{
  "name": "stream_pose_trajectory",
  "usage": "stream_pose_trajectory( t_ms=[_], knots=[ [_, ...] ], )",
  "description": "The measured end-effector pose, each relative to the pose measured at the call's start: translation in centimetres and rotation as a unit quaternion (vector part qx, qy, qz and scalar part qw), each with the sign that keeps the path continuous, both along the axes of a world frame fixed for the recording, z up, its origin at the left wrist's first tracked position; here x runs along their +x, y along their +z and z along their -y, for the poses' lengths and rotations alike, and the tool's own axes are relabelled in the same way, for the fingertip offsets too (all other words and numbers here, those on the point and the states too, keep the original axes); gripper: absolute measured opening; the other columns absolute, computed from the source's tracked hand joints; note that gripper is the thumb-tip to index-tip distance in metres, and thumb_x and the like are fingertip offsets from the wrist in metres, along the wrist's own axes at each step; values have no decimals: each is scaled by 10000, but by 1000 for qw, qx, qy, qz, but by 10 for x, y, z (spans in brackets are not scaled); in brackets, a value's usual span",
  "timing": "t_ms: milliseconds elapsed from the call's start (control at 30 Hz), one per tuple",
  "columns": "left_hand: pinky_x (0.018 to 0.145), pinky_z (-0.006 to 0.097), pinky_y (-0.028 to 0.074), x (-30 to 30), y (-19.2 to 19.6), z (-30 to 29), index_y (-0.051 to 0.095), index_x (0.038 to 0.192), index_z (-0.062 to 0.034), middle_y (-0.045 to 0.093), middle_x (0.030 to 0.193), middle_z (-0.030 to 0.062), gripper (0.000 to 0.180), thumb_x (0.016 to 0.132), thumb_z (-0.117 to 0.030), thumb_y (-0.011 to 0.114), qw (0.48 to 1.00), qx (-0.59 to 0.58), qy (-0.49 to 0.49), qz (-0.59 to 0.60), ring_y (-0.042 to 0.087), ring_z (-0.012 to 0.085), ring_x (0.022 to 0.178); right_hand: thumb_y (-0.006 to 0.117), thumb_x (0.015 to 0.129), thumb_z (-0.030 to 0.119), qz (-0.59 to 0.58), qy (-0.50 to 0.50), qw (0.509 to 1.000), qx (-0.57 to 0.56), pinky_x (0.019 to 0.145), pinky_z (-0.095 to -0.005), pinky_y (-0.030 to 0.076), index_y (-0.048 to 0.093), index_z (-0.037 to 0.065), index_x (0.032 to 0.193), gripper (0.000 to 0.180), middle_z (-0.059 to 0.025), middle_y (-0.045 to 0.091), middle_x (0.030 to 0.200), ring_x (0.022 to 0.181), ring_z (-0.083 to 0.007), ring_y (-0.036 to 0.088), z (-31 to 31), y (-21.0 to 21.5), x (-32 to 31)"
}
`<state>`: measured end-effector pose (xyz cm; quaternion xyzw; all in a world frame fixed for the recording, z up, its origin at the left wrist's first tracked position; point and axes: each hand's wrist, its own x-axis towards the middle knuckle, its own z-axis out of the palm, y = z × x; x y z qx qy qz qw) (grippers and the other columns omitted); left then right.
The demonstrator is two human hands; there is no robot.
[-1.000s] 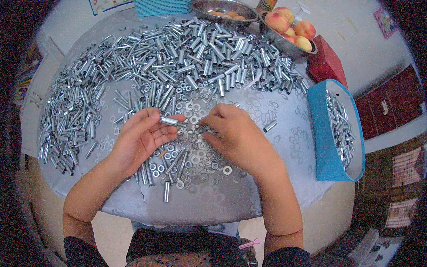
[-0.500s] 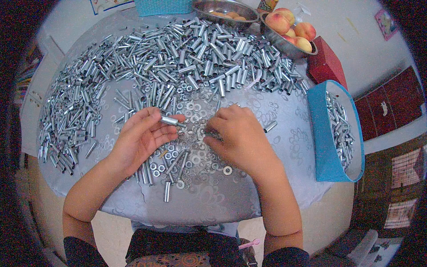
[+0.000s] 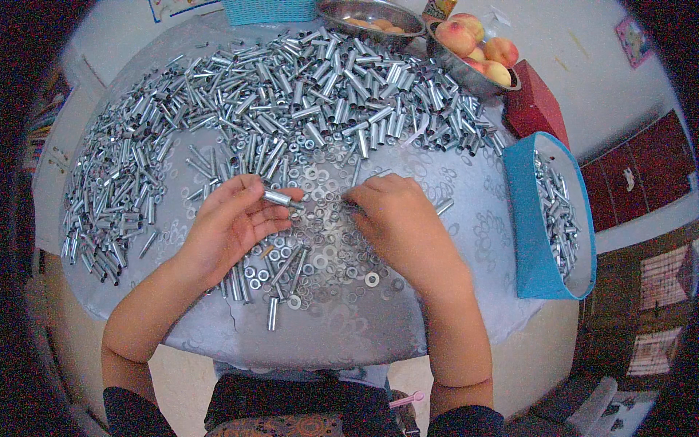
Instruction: The person repeatedly picks up cylindrical metal sleeves and flat washers from a large pile on a table, threads the washers onto the sleeves one by one, and places the assembled units into a blue container. The process is continuous and repetitive throughout the clip.
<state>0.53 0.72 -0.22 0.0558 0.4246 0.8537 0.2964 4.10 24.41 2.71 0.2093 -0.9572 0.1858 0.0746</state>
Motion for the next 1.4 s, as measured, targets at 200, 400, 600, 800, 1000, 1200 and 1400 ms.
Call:
stream_pose_trajectory(
  t_ms=[200, 400, 600, 800, 1000, 1200, 1400],
  knots=[
    [908, 371, 510, 0, 0, 1, 484, 1050, -61, 578, 1170, 271, 138, 984, -181, 464, 1000, -5, 1, -2, 634, 200, 921, 655, 755, 11, -8, -31, 999, -13, 773, -392, 475, 648, 28, 1002, 248, -141, 656, 874, 828, -318, 617, 5, 2, -1],
    [903, 373, 512, 0, 0, 1, 482, 1046, -61, 582, 1166, 264, 141, 982, -186, 471, 1000, -1, -2, -3, 635, 203, 924, 646, 799, 10, -7, -44, 984, -171, 748, -355, 509, 636, 31, 1064, 266, -150, 665, 880, 829, -275, 659, 14, 5, 1],
    [905, 374, 510, -1, -3, 1, 479, 1045, -56, 592, 1156, 248, 152, 983, -196, 475, 1000, 1, -8, -6, 636, 219, 947, 650, 822, 0, 2, -8, 960, -281, 759, -321, 524, 615, 38, 1125, 307, -119, 673, 928, 860, -215, 671, 31, 3, 7],
    [916, 376, 503, -2, -7, 1, 480, 1038, -56, 590, 1165, 245, 163, 985, -210, 474, 1000, 3, -1, -15, 635, 240, 966, 652, 810, -2, -52, 17, 966, -253, 729, -333, 526, 623, 45, 1101, 296, -132, 662, 924, 822, -250, 670, 33, 4, 8],
    [924, 376, 499, -2, -5, 1, 480, 1044, -56, 590, 1161, 243, 171, 985, -216, 476, 1000, -1, -2, -13, 636, 244, 966, 640, 818, 10, -71, -9, 971, -227, 739, -343, 521, 630, 48, 1084, 269, -141, 655, 938, 842, -280, 660, 32, 1, 7],
    [908, 338, 516, -2, -7, 3, 472, 1015, -28, 589, 1167, 250, 156, 990, -182, 472, 1000, -4, 4, -6, 642, 240, 993, 621, 841, 25, -16, 12, 972, -233, 769, -356, 519, 625, 57, 1103, 264, -138, 653, 970, 889, -290, 649, 40, 5, 12],
    [908, 353, 515, -3, -4, 2, 477, 1041, -23, 595, 1146, 225, 179, 984, -193, 487, 1000, 10, -4, -7, 640, 246, 987, 679, 765, -27, -62, 48, 970, -229, 739, -318, 520, 654, 40, 1005, 250, -115, 671, 930, 849, -248, 662, 39, 0, 7]
  ],
)
